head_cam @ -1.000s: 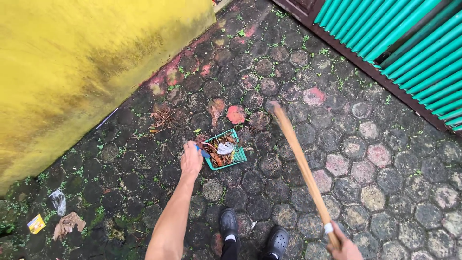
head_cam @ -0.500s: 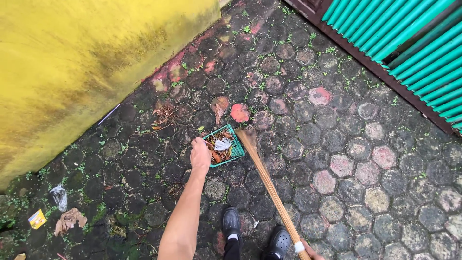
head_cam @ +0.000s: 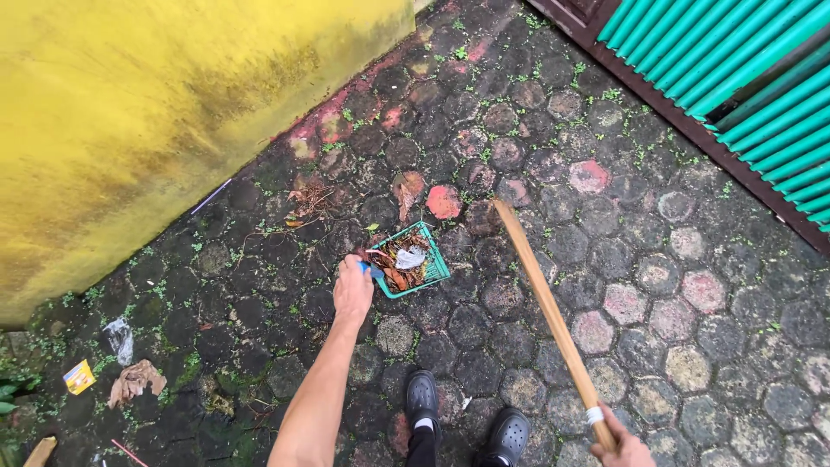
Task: Sweeping debris into a small basket using a stick broom on a paved surface
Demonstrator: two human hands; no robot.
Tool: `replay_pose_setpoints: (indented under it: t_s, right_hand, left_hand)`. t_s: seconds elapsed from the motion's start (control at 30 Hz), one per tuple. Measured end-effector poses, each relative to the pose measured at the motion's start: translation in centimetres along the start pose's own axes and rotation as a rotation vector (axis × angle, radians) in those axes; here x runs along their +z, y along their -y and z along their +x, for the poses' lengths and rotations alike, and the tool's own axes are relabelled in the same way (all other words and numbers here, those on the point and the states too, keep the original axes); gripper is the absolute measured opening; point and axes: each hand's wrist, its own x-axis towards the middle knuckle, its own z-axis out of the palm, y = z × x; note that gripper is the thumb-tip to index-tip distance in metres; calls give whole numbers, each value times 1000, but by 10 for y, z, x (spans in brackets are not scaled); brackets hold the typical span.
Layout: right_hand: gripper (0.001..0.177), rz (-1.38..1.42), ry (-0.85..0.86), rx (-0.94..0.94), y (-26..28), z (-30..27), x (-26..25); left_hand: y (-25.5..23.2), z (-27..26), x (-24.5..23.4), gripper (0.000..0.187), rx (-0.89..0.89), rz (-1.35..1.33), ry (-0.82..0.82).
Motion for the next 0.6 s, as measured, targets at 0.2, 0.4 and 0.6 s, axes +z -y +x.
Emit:
replay_pose_setpoints:
  t_s: [0.2, 0.4, 0.6]
  right_hand:
    - [89, -392, -82, -202, 41, 24, -24]
    - [88, -490, -65, -207, 100, 16, -24]
    - [85, -35, 111, -197, 26, 22, 34]
  left_hand:
    - [15, -6, -16, 27, -11, -36, -73]
    - [3, -13, -6, 20, -26, 3, -61]
    - [-4, 0, 2, 25, -80, 37, -37]
